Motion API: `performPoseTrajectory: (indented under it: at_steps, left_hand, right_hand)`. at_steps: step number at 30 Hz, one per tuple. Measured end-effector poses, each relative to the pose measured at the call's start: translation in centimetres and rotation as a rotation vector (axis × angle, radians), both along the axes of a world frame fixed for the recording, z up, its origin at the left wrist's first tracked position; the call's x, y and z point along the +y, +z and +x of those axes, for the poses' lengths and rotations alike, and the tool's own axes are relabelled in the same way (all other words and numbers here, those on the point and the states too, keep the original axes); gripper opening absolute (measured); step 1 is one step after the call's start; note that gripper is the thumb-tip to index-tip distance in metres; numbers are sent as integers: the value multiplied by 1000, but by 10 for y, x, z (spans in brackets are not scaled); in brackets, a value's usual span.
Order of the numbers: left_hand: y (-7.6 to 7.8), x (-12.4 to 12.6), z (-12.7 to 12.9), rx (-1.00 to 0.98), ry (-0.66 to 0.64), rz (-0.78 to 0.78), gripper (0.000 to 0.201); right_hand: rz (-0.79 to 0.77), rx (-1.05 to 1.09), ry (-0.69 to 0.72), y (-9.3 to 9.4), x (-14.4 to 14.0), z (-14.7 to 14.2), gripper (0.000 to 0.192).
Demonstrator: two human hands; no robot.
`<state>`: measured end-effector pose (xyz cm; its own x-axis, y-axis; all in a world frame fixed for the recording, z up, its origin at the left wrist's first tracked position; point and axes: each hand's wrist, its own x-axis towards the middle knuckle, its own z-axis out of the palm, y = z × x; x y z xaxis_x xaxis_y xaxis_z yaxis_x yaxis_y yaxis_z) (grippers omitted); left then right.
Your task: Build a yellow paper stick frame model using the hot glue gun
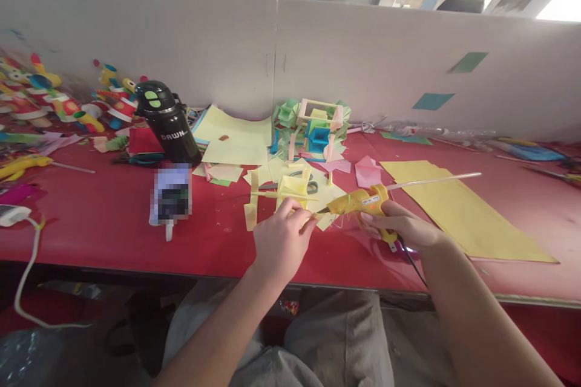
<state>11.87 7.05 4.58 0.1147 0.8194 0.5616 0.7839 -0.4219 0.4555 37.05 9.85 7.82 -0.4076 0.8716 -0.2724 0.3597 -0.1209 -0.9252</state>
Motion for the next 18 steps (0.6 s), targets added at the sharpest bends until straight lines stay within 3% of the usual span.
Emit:
performPoseTrajectory:
  at_steps: [18]
  left_hand:
    - [0, 1, 0, -11, 1, 12, 19]
  right_hand:
    - [-20, 36, -10, -2, -4, 11, 46]
